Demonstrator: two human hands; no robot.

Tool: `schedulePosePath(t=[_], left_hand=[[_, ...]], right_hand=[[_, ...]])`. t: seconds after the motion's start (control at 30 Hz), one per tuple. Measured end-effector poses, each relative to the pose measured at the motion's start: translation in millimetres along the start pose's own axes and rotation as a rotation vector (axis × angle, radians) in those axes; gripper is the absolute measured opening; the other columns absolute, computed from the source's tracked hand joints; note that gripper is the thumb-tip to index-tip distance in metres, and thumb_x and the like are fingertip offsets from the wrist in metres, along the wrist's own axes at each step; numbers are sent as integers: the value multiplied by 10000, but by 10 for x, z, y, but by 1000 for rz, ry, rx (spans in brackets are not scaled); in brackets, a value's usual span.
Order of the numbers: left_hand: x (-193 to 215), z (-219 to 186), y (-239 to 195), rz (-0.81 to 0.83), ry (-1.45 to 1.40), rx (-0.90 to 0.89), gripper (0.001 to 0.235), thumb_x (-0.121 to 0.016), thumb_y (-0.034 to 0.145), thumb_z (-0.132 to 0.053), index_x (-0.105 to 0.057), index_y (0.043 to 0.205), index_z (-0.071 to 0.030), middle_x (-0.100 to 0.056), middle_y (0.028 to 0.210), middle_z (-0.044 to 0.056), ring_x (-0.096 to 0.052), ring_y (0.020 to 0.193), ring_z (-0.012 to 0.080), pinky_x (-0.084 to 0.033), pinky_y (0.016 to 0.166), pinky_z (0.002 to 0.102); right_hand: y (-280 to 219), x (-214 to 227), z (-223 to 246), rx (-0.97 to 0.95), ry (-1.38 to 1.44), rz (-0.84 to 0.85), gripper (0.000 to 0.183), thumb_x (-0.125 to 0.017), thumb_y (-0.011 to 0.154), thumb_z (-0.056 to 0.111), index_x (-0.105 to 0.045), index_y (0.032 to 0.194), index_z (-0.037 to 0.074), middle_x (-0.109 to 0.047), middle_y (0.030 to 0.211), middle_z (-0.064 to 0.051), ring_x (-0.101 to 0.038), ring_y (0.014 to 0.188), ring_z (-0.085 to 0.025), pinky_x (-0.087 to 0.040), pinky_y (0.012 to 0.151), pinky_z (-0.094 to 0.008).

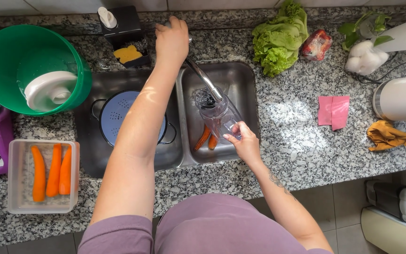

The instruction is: The person retrieves a pink cloth from a drawer and wipes a black immersion blender and a white blender base on the countertop. They then rinse a clear blender jar under the tap and wipe it dry with the cloth before placing it on the counter.

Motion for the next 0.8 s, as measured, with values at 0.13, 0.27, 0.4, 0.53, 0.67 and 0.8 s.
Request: schedulePosePath(t=[0.13,0.27,0.4,0.53,0.67,0.8], left_hand=[[58,21,0,13,-14,-6,336,-595,747,-171,-596,1068,-69,-573,1091,153,-624,810,496,-542,665,462],[584,215,-90,339,-532,74,694,-725,819,-221,-348,1369,-27,-269,1436,212,-315,1227,576,-288,1030,584],[1511,353,-775,-108,-922,234,240,-556,813,23,-538,1051,-2,-585,991,149,-558,903,335,-452,792,427],[1279,-146,-1531,322,-1022,451,187,-573,867,-392,-662,898,-230,-594,860,-2,-587,869,282,-428,766,444],[1237,-413,-1720,660,-1193,684,283,-651,749,-520,-697,941,-317,-624,838,-102,-593,918,183,-414,832,370],[350,-904,-2060,750,-1325,895,284,-655,753,-450,-699,1002,-321,-627,801,-139,-623,837,135,-392,789,308]], right_hand=[[-5,6,77,-6,20,-55,245,-704,818,289,-497,878,170,-589,876,40,-456,658,-116,-388,631,-279],[18,27,132,21,42,-91,249,-707,820,255,-497,892,142,-593,866,8,-540,790,-134,-443,720,-285],[69,-86,1,-50,50,-67,200,-683,844,180,-524,946,114,-603,886,-13,-559,770,-129,-495,712,-226],[31,-221,-221,244,-187,-328,351,-732,738,370,-541,963,181,-637,872,-46,-638,890,-307,-489,840,-475],[46,-387,-384,274,-296,-346,341,-700,757,414,-538,952,186,-610,841,-11,-621,930,-295,-427,924,-565],[-40,-381,-351,244,-365,-378,325,-694,760,390,-539,966,192,-607,840,-7,-619,938,-285,-414,920,-598]])
Point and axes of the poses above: each hand's wrist, its own y-axis towards the middle knuckle, its own x-axis out of the back of the hand, z = x × y, the point moved 7 cm from there along y, towards the middle knuckle
